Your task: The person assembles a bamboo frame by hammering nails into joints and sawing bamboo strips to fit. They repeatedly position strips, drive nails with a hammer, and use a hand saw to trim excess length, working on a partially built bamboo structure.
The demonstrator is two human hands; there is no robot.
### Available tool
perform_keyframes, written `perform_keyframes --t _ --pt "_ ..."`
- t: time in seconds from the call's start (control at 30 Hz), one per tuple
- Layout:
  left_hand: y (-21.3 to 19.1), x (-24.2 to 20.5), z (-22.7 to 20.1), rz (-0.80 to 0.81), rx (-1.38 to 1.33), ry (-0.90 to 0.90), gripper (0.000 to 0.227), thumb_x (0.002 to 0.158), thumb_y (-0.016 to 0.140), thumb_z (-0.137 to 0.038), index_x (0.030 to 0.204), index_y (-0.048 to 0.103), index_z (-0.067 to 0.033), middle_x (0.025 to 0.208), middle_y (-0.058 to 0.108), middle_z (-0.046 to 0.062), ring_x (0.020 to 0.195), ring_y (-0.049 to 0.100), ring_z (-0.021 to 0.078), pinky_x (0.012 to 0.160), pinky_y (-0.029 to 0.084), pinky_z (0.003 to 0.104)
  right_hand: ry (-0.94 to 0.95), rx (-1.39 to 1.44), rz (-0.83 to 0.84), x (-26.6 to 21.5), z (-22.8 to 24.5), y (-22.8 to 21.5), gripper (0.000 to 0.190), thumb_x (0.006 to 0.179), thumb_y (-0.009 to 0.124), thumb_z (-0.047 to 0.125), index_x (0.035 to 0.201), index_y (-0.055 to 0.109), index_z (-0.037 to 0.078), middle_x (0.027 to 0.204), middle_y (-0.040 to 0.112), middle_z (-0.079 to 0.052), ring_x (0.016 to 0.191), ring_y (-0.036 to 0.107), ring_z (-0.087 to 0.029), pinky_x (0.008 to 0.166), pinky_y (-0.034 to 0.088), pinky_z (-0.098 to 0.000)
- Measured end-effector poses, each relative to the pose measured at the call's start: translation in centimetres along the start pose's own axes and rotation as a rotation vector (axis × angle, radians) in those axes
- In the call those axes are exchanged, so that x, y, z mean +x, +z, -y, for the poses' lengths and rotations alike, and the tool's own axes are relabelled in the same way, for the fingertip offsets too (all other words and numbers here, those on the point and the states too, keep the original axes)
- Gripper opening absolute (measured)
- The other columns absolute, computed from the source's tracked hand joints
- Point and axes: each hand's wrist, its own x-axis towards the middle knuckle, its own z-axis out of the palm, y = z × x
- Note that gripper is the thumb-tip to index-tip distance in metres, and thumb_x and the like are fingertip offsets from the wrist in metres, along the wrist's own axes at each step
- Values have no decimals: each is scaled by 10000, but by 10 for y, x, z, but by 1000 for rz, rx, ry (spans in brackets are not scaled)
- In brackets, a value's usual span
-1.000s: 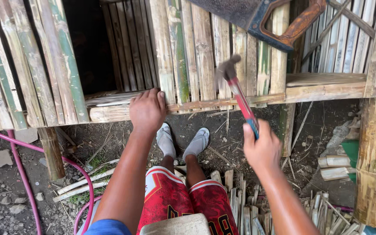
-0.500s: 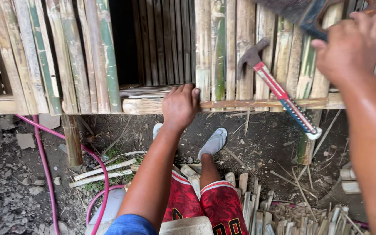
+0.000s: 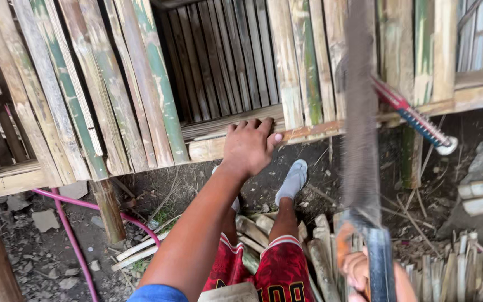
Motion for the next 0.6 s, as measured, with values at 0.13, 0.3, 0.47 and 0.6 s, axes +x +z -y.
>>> perform_keyframes --t 0.13,0.3,0.47,0.6 --pt "4 -1 4 102 -68 -78 608 991 364 -614 1260 616 -131 1176 665 187 1158 610 387 975 412 560 21 -266 -456 -11 -36 63 177 860 605 142 902 634 -27 864 704 -109 844 702 -216 874 562 -334" --pt "15 1 1 -39 -69 -31 656 958 421 -689 1120 693 -114 1028 711 162 1046 668 350 926 440 538 -187 -257 -408 6 -72 75 270 892 612 238 916 636 -30 862 681 -112 780 695 -201 730 584 -337" --pt "20 -1 -2 -196 -101 -44 609 938 479 -678 983 732 -126 887 731 125 943 696 321 850 466 501 -125 -294 -383 5 -81 71 315 890 606 287 890 641 -26 794 671 -104 688 670 -176 635 548 -318" --pt "21 -3 -5 -220 -87 -47 601 933 498 -676 956 737 -124 814 725 109 892 702 313 826 463 492 -102 -199 -414 -23 -77 79 352 917 609 333 881 635 -16 787 667 -95 684 654 -168 630 527 -309"
